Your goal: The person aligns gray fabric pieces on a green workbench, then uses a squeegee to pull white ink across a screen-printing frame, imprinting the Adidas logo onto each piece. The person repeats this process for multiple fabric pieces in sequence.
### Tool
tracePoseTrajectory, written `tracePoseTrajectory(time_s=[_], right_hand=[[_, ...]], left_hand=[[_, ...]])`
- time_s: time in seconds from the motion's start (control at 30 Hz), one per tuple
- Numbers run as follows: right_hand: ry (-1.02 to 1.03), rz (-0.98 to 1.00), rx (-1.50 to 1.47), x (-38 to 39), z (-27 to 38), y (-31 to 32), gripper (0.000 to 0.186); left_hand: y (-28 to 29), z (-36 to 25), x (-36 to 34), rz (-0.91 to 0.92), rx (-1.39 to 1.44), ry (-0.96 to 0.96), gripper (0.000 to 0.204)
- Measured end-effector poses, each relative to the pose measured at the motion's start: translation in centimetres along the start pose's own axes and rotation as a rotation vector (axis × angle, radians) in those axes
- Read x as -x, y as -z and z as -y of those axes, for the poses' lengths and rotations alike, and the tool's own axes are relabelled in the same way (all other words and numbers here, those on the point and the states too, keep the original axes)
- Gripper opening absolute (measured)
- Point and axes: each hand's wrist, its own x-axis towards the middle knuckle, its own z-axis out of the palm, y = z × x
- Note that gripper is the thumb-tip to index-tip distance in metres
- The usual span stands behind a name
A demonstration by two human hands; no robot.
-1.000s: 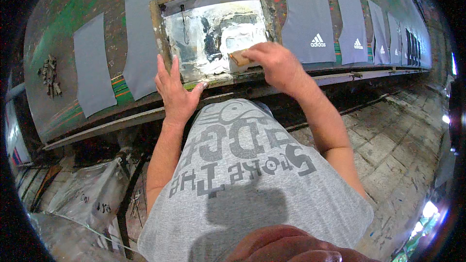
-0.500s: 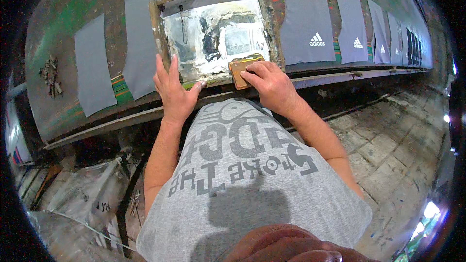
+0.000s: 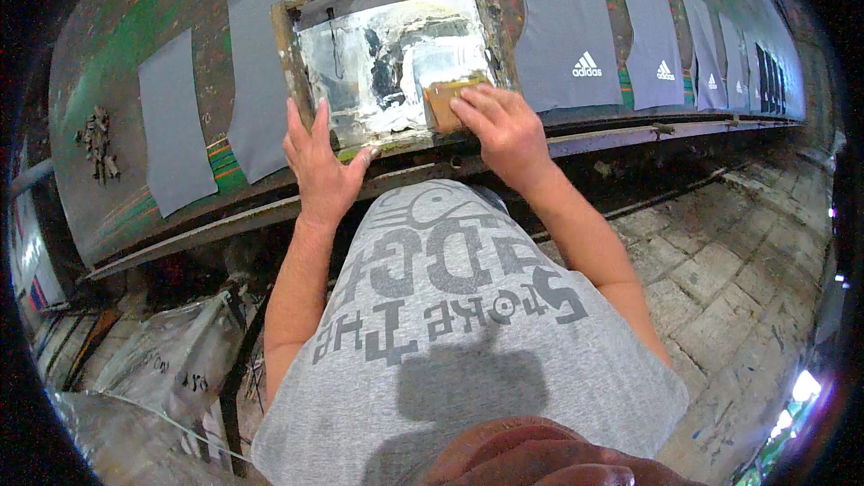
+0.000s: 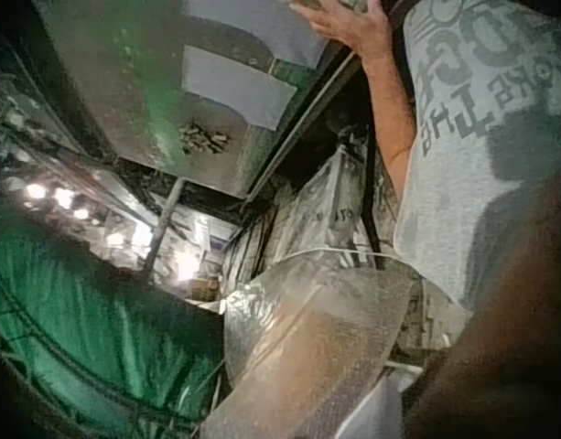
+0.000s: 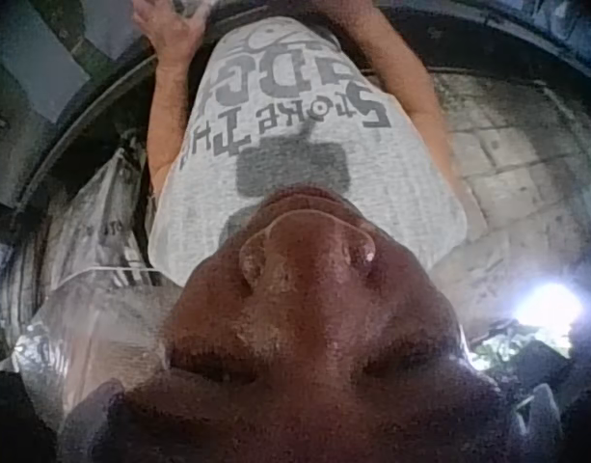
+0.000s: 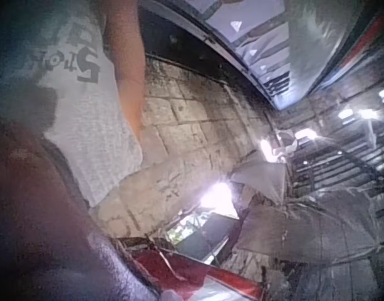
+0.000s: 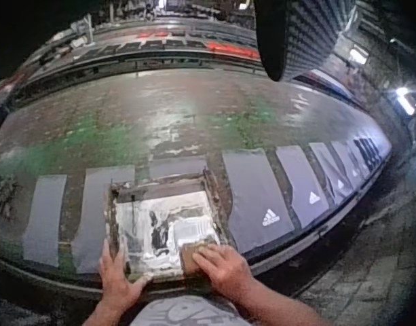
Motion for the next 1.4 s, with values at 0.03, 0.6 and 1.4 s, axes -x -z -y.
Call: tracePoseTrajectory(time_s=[0.03, 0.6, 1.4], right_hand=[[-0.007, -0.011, 0.001, -1.0, -0.8, -0.6, 0.033], [-0.022, 0.229, -0.065, -8.9, -4.9, 0.8, 0.030], [0.057, 0.159, -0.082, -5.5, -3.5, 0.4, 0.036]], left_hand=[[0.0, 0.0, 0.0, -0.004, -0.002, -0.008, 0.106], [0.0, -0.1, 0.2, -0.001, -0.002, 0.060, 0.111], [0.1, -0.1, 0.2, 0.003, -0.003, 0.062, 0.113]])
